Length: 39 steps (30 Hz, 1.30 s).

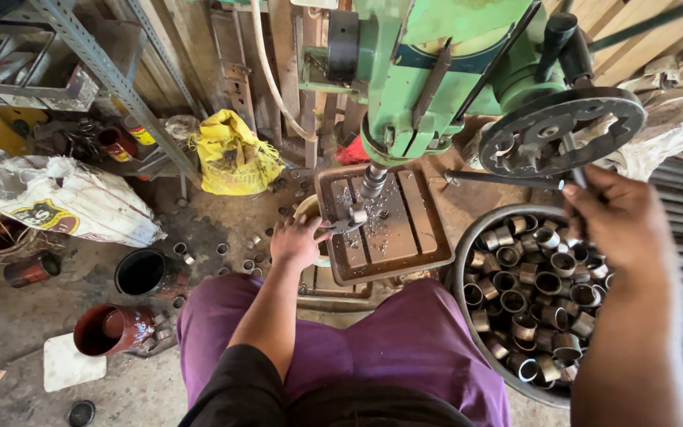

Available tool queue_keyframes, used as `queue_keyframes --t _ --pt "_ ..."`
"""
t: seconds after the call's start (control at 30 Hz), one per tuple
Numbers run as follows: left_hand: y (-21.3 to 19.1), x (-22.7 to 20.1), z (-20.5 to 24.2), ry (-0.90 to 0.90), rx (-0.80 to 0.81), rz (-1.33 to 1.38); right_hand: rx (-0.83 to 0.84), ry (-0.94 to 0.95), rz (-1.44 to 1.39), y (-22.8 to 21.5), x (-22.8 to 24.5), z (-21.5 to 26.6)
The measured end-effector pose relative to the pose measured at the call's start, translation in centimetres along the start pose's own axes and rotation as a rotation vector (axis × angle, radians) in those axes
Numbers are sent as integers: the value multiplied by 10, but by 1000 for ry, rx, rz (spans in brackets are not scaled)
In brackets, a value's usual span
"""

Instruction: The person operates a green drill press in a workshop, repeatedly picking up small cylindrical metal parts from a large metal bowl. They place each part under the drill bit, lower the spindle to drill the item, and then return the finished part to the bowl. The process is continuous and repetitive throughout the video.

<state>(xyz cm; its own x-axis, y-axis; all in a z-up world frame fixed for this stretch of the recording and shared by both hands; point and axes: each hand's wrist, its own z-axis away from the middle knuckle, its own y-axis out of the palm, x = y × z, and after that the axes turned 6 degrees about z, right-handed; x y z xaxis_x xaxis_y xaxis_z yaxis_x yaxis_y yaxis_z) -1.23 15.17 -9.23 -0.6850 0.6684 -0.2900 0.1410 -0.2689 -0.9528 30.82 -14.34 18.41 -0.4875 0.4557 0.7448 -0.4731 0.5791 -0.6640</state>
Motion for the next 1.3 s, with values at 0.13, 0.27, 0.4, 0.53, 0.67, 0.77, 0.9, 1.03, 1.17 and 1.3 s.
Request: queue_keyframes --t 0.13,0.27,0.4,0.53,0.67,0.77,0.9,1.03,1.17,1.3 --pt "-3 -1 1 -13 14 1 -70 -135 -238 38 -23 -1" --pt "-1 -1 1 -11 3 -8 -109 -175 -206 40 -31 -1" --pt "4 0 -2 -9 -29 -6 -175 -243 -178 45 -32 -1" --pt "10 2 -1 13 -93 -21 -244 -261 -158 52 -33 0" --pt "13 2 -1 -5 -90 28 -289 -275 -110 57 -31 4" --pt "18 3 -2 3 -105 26 -349 -288 26 61 -34 2" --pt "24 6 -4 33 -173 20 -392 -402 60 66 -39 -2" --pt "21 5 -1 43 -198 54 -325 -315 19 60 -33 0" --pt "15 3 0 17 -148 80 -248 -147 -145 45 -26 4" --pt "12 2 0 21 -163 70 -192 -196 -94 41 -23 3"
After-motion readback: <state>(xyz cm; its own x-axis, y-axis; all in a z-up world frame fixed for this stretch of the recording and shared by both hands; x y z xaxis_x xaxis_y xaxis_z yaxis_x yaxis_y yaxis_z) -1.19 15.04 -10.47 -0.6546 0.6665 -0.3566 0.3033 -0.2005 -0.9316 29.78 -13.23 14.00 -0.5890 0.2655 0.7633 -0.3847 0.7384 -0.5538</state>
